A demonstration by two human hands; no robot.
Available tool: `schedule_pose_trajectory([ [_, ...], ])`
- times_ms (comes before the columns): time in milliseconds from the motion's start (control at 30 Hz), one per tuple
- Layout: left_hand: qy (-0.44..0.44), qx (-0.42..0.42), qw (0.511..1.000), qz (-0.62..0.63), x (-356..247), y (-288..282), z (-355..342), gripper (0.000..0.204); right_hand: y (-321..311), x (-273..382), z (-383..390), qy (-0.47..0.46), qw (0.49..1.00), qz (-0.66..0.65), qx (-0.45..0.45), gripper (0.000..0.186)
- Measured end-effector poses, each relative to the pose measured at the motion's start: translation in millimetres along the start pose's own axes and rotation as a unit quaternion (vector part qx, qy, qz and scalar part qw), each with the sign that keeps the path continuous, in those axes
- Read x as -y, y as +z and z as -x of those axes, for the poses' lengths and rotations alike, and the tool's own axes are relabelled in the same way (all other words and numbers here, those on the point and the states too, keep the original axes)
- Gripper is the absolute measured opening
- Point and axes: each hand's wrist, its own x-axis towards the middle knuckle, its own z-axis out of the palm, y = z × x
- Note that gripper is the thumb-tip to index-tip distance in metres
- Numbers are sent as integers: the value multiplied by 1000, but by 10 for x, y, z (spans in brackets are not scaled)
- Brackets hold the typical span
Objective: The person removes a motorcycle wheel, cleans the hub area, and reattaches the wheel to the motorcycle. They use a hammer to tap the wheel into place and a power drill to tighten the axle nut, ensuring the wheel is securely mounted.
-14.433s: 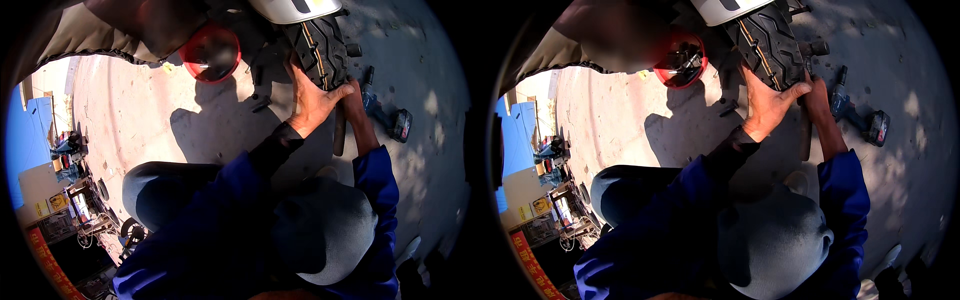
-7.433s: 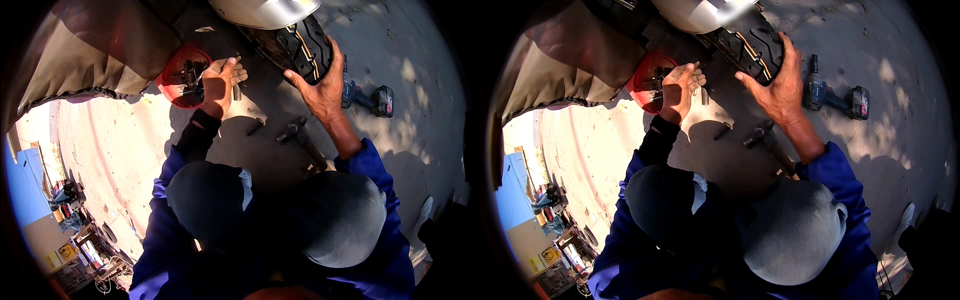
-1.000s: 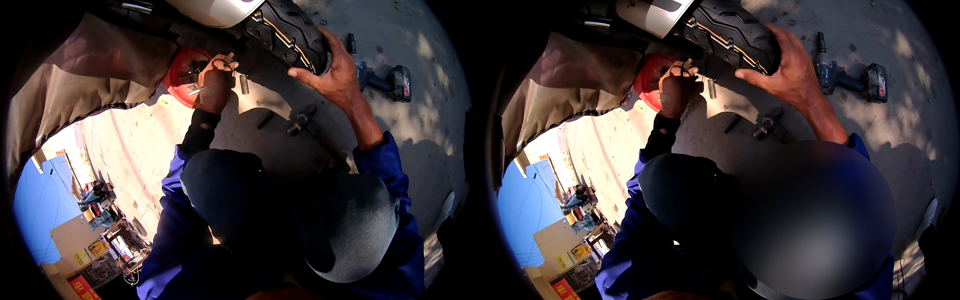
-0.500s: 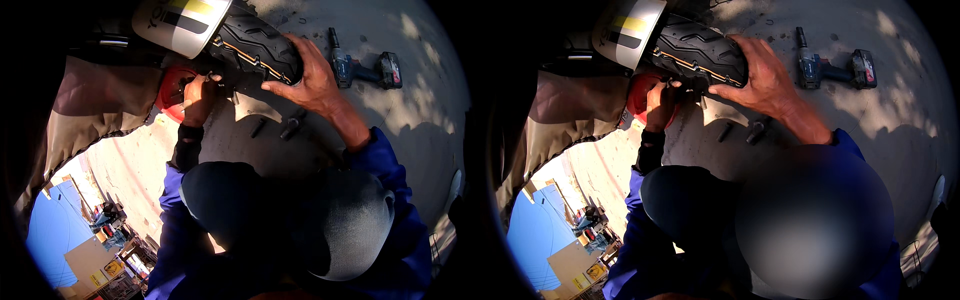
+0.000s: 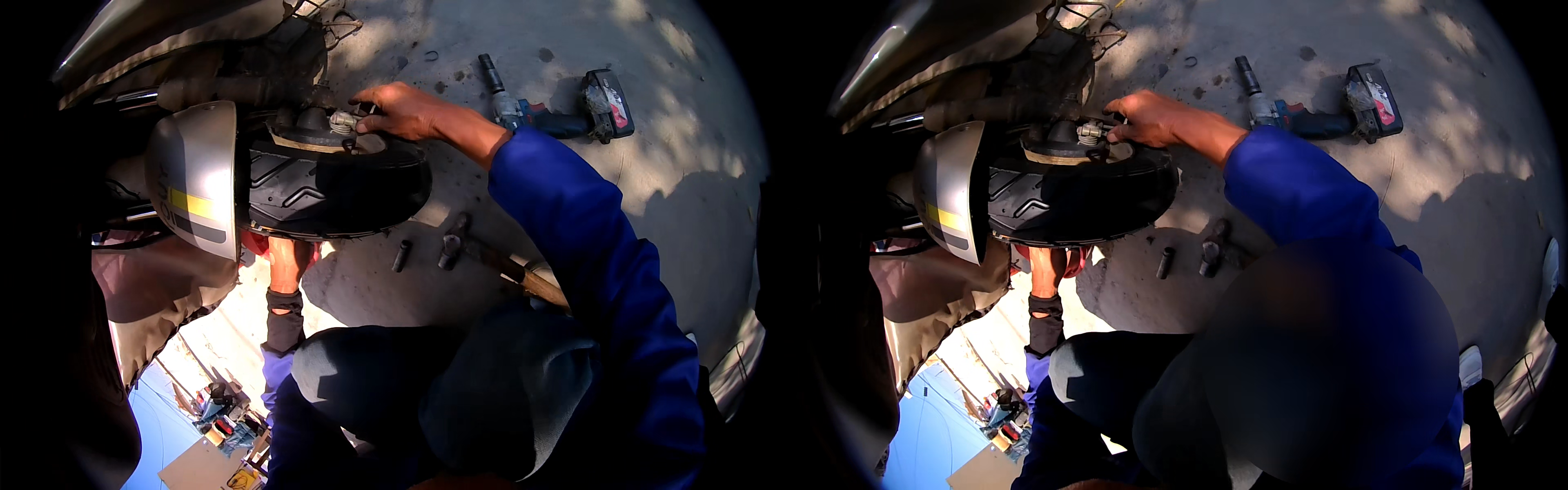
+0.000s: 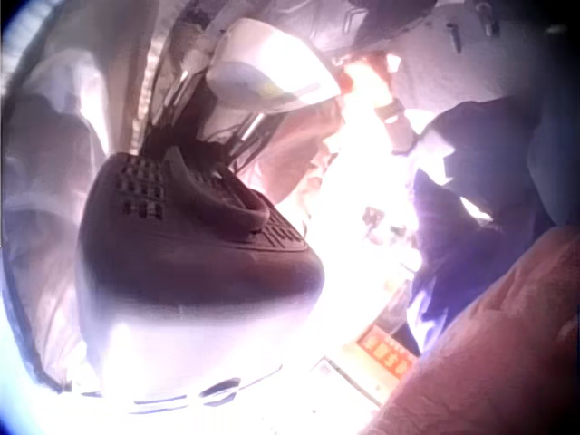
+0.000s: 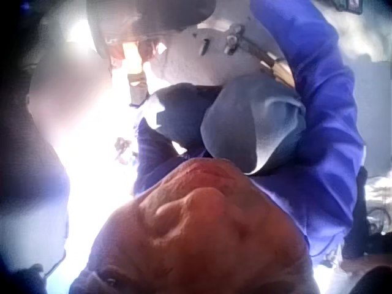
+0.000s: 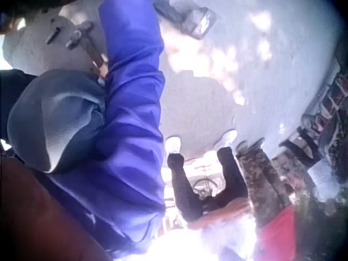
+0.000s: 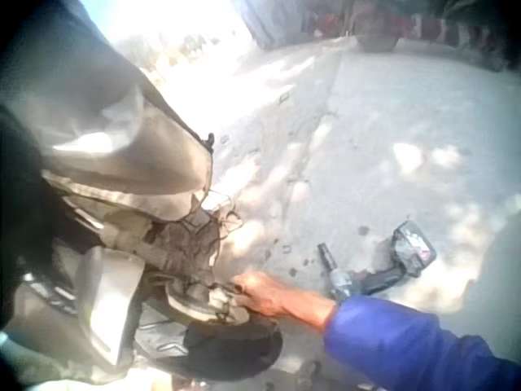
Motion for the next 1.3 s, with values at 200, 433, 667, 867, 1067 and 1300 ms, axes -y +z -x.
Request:
schedule_pose_trajectory([
  [200, 30, 61, 990, -125, 445, 145, 559, 40, 105, -52, -292, -84, 992, 89, 15, 44],
  [433, 35, 97, 982, -155, 406, -22, 862, 37, 183, -348, -274, 28, 950, -308, 37, 38],
  [667, 31, 146, 972, -181, -6, -485, 1245, 34, 55, -73, -387, 159, 927, -328, 86, 48],
  [867, 52, 151, 958, -238, -71, -374, 1155, 31, 243, -79, -427, 126, 937, -323, 34, 48],
  [1067, 82, 138, 928, -336, -46, -163, 603, 29, 264, 6, -573, 103, 965, -236, 55, 47],
  [1300, -230, 126, 903, 340, -417, -393, -273, 20, 118, -148, -536, -76, 991, 84, 70, 42],
])
